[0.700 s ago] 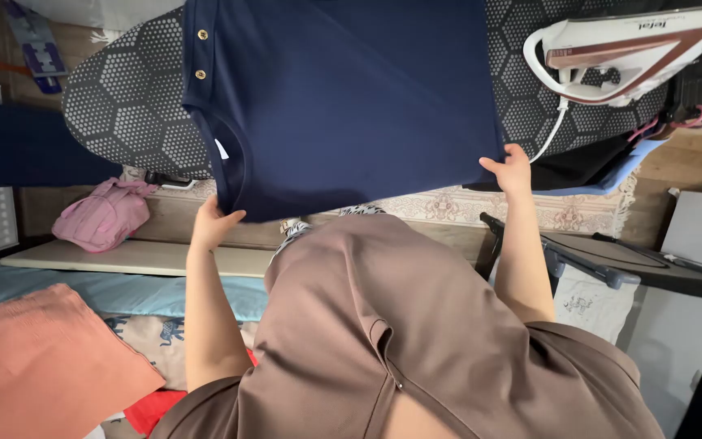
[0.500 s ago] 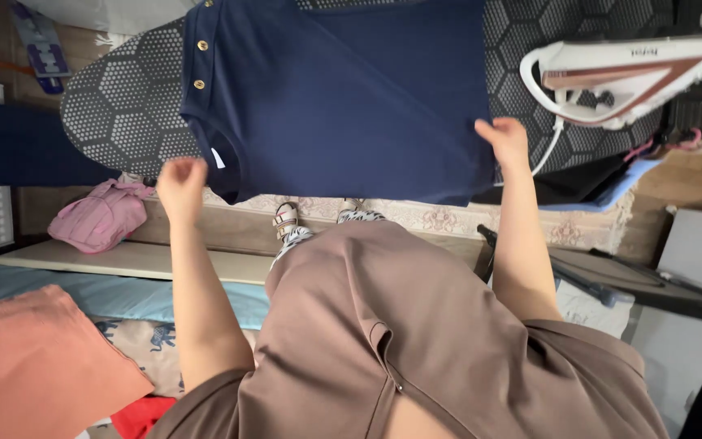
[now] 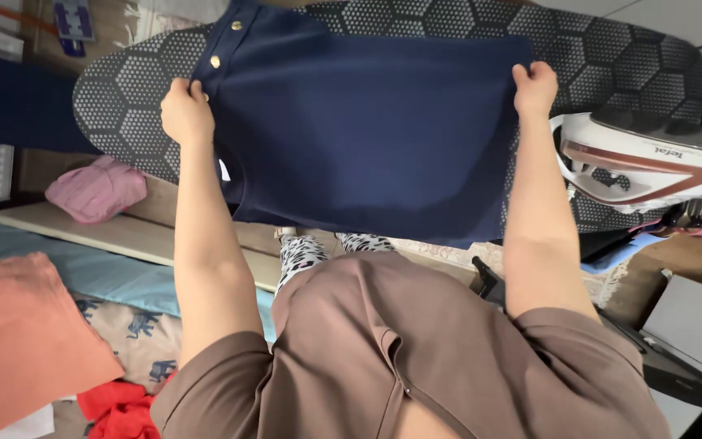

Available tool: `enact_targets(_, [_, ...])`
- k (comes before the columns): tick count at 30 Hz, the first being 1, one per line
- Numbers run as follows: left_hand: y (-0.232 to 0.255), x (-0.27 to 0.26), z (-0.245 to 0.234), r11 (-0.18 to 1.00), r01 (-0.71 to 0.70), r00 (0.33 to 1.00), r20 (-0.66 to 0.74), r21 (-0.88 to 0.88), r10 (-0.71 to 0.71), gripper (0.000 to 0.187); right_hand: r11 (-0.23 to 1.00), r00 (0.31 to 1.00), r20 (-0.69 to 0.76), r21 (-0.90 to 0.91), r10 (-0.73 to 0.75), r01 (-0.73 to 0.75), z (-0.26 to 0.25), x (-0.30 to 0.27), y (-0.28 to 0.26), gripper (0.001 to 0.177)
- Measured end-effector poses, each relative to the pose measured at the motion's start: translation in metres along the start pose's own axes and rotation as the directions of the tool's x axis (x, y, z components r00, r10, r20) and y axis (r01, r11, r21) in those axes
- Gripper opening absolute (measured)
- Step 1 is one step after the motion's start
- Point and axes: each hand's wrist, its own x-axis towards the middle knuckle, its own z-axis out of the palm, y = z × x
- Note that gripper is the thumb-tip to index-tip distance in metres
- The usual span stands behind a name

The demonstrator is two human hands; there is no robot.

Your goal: The recorder irons various pieces of clothing on an ironing board.

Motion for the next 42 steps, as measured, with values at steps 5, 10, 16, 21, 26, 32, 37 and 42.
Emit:
enact_targets(5, [0.033, 0.022, 0.001, 0.998, 0.053, 0.998, 0.043, -0.036, -0.051, 0.038, 0.990, 0.982, 0.170, 0.099, 0.084, -0.102, -0.007, -0.004, -0.043, 0.034])
enact_targets(10, [0.056, 0.074, 0.051, 0.975, -0.153, 0.988, 0.003, -0.160, 0.155, 0.048, 0.889, 0.957, 0.250, 0.390, 0.148, -0.240, 0.010, 0.006, -0.046, 0.027])
enact_targets(16, [0.071, 0.099, 0.081, 0.834, -0.001, 1.000, -0.006, -0.551, -0.002, 0.022, 0.924, 0.996, -0.090, 0.382, 0.019, 0.017, 0.038, 0.035, 0.020, 0.022])
enact_targets(21, [0.032, 0.083, 0.076, 0.789, -0.209, 0.978, -0.129, -0.578, 0.164, 0.027, 0.967, 0.992, -0.053, 0.235, 0.116, -0.101, 0.002, -0.012, -0.024, 0.043])
enact_targets(26, [-0.029, 0.002, 0.016, 0.767, 0.081, 0.997, 0.048, -0.637, -0.066, 0.033, 0.982, 0.986, -0.060, 0.118, 0.153, -0.146, -0.064, -0.142, -0.028, 0.047])
enact_targets(32, [-0.006, -0.098, -0.044, 0.954, 0.245, 0.970, 0.039, -0.172, -0.242, 0.054, 0.964, 0.965, -0.191, -0.165, 0.179, -0.211, -0.107, -0.296, -0.052, 0.043])
enact_targets(37, [0.007, -0.114, -0.019, 0.996, 0.083, 0.996, -0.020, 0.033, -0.082, 0.067, 0.901, 0.966, -0.230, -0.386, 0.114, -0.198, -0.109, -0.303, -0.056, 0.039])
enact_targets(42, [-0.019, -0.116, -0.004, 0.992, -0.113, 0.989, -0.101, -0.063, 0.107, 0.048, 0.887, 0.980, -0.174, -0.433, 0.092, -0.160, -0.118, -0.297, -0.035, 0.041])
